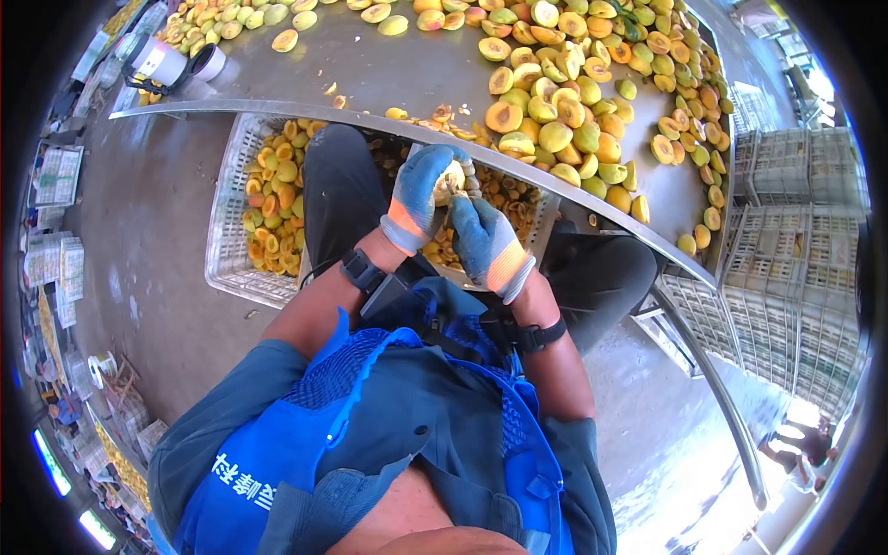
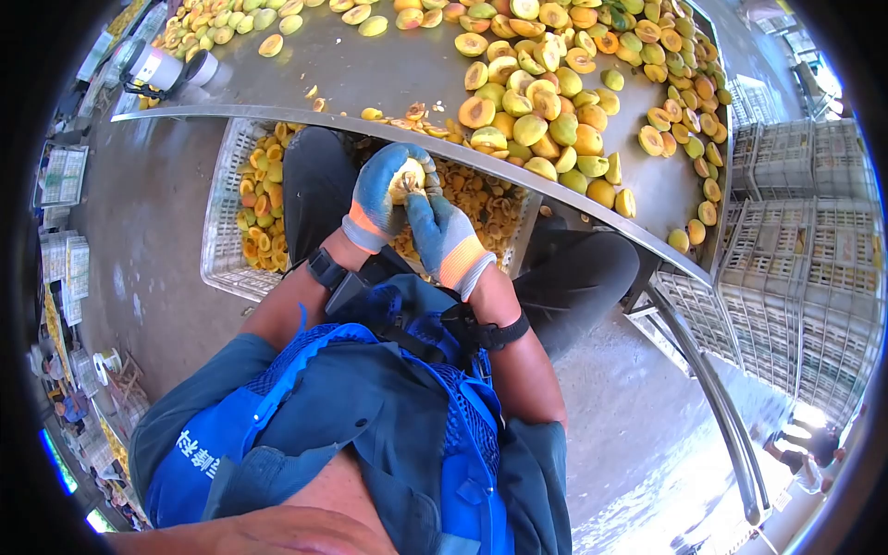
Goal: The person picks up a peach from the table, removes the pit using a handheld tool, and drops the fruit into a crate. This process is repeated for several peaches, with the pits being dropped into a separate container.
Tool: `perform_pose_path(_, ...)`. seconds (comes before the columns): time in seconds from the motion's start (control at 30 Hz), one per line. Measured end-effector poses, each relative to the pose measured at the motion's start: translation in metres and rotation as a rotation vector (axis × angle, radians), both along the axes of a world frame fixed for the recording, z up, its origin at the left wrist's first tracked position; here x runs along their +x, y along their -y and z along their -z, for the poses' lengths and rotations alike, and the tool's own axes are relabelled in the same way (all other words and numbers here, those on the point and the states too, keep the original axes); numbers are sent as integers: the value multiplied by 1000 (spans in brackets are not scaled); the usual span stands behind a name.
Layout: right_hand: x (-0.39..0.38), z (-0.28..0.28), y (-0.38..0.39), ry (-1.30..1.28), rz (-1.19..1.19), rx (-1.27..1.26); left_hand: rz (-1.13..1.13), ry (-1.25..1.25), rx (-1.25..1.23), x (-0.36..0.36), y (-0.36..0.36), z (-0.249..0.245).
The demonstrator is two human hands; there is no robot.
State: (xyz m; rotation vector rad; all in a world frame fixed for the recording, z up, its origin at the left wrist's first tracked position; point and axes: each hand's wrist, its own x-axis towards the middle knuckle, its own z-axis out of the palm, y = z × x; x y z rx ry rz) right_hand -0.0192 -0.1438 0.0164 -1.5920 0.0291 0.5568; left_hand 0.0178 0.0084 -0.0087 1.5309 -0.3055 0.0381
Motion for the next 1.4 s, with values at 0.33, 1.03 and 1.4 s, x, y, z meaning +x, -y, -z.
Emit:
perform_pose_path(0.33, -6, -8, 1, -296, 2, 276, 29, -665, -774, -2, 5, -6)
perform_pose_path(1.03, -8, 5, 4, -386, -74, 345, -210, -770, -687, -9, 10, 9)
perform_pose_path(1.4, -14, 5, 1, -649, -132, 617, -165, -737, -674, -23, 2, 10)
